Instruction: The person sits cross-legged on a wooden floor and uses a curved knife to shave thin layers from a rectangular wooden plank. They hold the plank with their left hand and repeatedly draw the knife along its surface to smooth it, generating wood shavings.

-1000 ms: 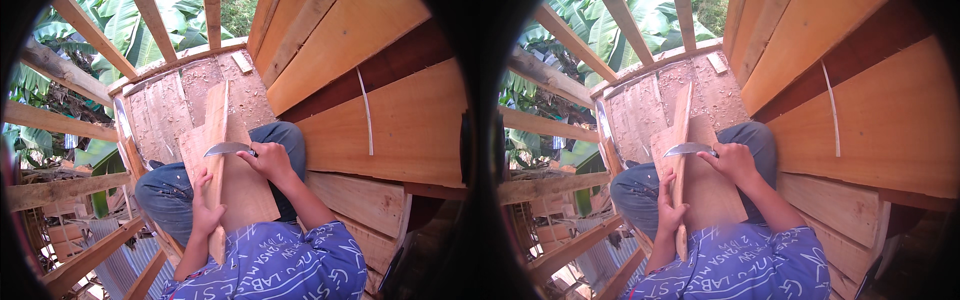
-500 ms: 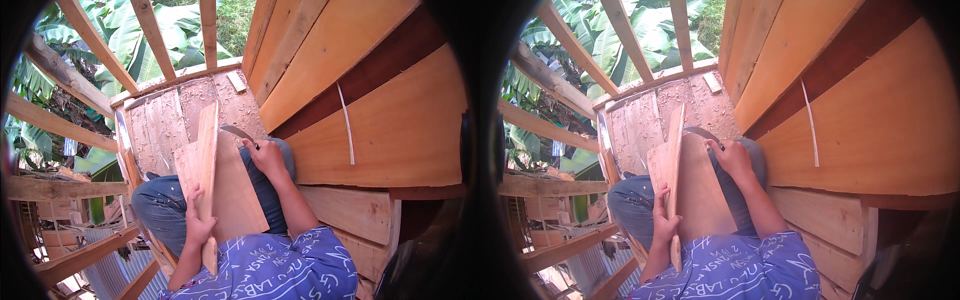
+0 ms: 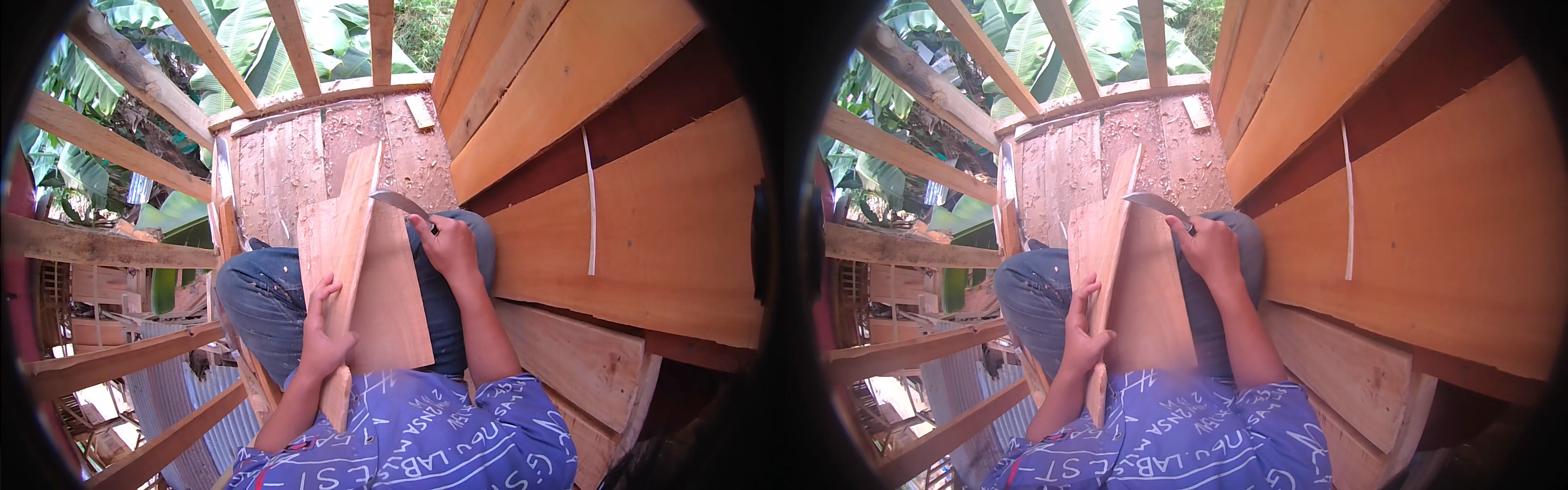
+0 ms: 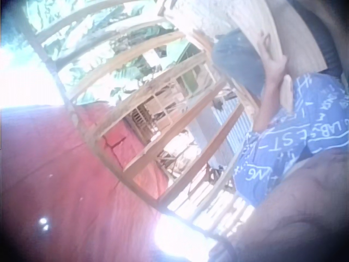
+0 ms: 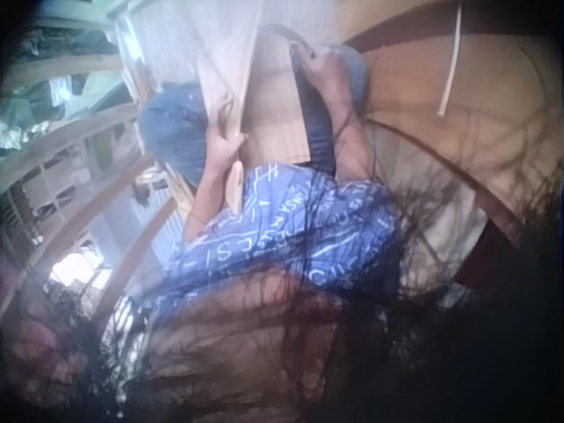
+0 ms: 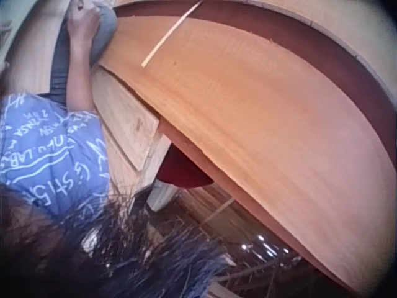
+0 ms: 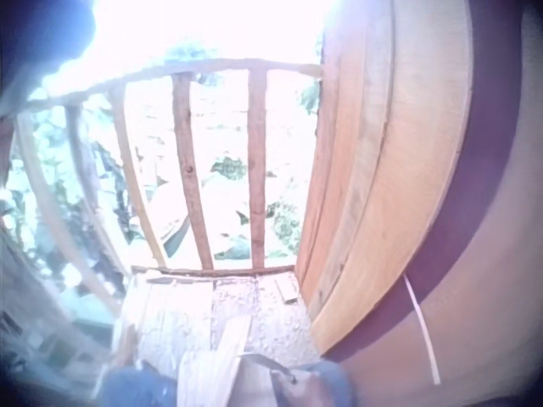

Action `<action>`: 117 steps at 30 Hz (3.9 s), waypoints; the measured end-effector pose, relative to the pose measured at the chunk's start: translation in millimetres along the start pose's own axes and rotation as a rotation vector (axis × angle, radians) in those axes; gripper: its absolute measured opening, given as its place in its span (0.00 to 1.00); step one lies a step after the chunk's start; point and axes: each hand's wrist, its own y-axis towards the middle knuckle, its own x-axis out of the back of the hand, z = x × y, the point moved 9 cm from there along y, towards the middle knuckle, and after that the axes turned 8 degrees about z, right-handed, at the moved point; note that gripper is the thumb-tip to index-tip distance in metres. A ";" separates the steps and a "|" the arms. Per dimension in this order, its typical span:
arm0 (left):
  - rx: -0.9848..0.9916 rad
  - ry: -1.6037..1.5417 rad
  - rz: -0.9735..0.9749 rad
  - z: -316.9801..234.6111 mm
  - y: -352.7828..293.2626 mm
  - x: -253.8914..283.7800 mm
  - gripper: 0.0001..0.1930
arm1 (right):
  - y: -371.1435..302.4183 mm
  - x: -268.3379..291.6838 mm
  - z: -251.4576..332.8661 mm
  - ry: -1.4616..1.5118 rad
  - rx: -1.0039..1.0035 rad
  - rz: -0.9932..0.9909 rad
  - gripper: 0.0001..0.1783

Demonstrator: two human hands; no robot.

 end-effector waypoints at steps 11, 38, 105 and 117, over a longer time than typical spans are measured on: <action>-0.015 -0.037 -0.021 -1.7 -7.3 -8.4 0.37 | -11.8 0.7 7.8 0.014 0.117 0.020 0.34; -0.010 0.044 -0.057 -9.5 -15.4 -20.0 0.35 | -28.9 -5.6 9.2 -0.095 0.063 0.029 0.35; -0.018 -0.238 -0.020 6.3 0.2 6.4 0.34 | -26.4 -34.4 69.3 0.002 0.357 0.076 0.30; -0.066 -0.284 0.052 15.8 -4.3 23.3 0.35 | -9.3 -26.2 71.4 -0.045 0.222 0.148 0.29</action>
